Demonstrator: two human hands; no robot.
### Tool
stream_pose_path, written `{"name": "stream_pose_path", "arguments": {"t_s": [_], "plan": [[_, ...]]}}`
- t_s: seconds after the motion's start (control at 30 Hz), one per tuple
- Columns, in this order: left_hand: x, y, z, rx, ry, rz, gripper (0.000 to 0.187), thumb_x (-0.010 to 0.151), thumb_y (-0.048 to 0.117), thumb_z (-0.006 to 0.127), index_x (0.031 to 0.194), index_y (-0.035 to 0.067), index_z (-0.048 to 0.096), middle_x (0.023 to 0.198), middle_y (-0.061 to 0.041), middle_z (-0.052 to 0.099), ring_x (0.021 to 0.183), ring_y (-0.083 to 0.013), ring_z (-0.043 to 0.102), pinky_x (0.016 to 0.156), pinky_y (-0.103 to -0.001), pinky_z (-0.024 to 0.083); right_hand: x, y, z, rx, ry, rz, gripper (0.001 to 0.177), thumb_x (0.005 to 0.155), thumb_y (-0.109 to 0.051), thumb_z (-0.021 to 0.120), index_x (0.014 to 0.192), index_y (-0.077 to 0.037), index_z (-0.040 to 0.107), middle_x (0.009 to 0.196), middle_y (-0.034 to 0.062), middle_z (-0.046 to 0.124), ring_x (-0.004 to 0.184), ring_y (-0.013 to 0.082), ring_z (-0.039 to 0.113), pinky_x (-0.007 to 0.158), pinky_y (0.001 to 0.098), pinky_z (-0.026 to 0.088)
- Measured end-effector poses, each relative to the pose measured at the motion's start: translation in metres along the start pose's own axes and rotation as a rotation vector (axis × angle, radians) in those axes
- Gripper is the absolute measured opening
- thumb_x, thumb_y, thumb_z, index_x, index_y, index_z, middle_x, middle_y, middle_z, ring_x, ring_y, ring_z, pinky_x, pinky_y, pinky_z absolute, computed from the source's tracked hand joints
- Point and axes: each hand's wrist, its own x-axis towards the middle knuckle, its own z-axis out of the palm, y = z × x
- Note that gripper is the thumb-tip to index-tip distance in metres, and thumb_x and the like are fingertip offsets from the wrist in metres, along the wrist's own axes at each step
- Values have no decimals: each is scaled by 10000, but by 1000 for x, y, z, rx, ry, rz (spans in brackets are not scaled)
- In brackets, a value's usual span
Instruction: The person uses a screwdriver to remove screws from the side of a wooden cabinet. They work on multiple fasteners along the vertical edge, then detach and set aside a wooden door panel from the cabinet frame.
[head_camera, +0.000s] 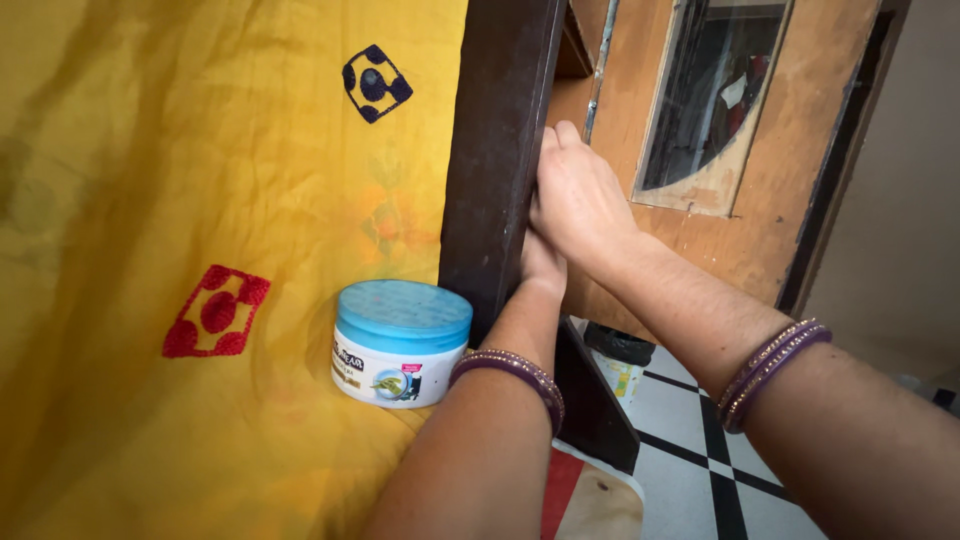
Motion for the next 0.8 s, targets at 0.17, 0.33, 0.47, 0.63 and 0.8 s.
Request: {"name": "stream_pose_path", "arguments": {"t_s": [0.17, 0.33, 0.47, 0.63, 0.8], "plan": [[-5, -4, -5, -228, 51, -77, 372, 1012, 184, 558, 1351, 32, 548, 1340, -150, 612, 1246, -256, 589, 1059, -371, 470, -3, 9, -2, 67, -28, -45, 236, 867, 20, 622, 1089, 70, 560, 1096, 301, 583, 972, 503, 615, 845, 534, 515], [-10, -2, 13, -1457, -136, -328, 379, 863, -24, 675, 1232, 21, 600, 1177, -123, 688, 1093, -227, 680, 929, -322, 530, 0, 25, -28, 175, 53, 93, 274, 916, -158, 736, 970, 60, 579, 969, 297, 639, 938, 486, 626, 811, 520, 499], [-13, -1, 45, -1425, -186, -293, 378, 840, -136, 566, 1183, 12, 625, 1140, -120, 684, 1035, -200, 670, 858, -286, 544, -4, 35, -49, 196, -27, 265, 319, 920, -240, 754, 940, 34, 591, 858, 262, 677, 863, 444, 677, 751, 490, 523], [-4, -3, 75, -1521, -50, -412, 291, 917, 68, 528, 1170, 11, 660, 1110, -112, 696, 1021, -203, 651, 884, -313, 512, -20, 45, -49, 297, -1, 236, 282, 857, -252, 808, 896, -10, 667, 821, 173, 697, 757, 322, 714, 683, 424, 552], [6, -7, 81, -1456, -83, -499, 382, 1008, 314, 496, 1152, 17, 689, 1086, -82, 711, 1028, -191, 644, 930, -339, 480, -46, 53, -31, 534, -29, 367, 183, 857, -202, 798, 942, -63, 714, 835, 84, 700, 741, 186, 674, 695, 343, 557]]}}
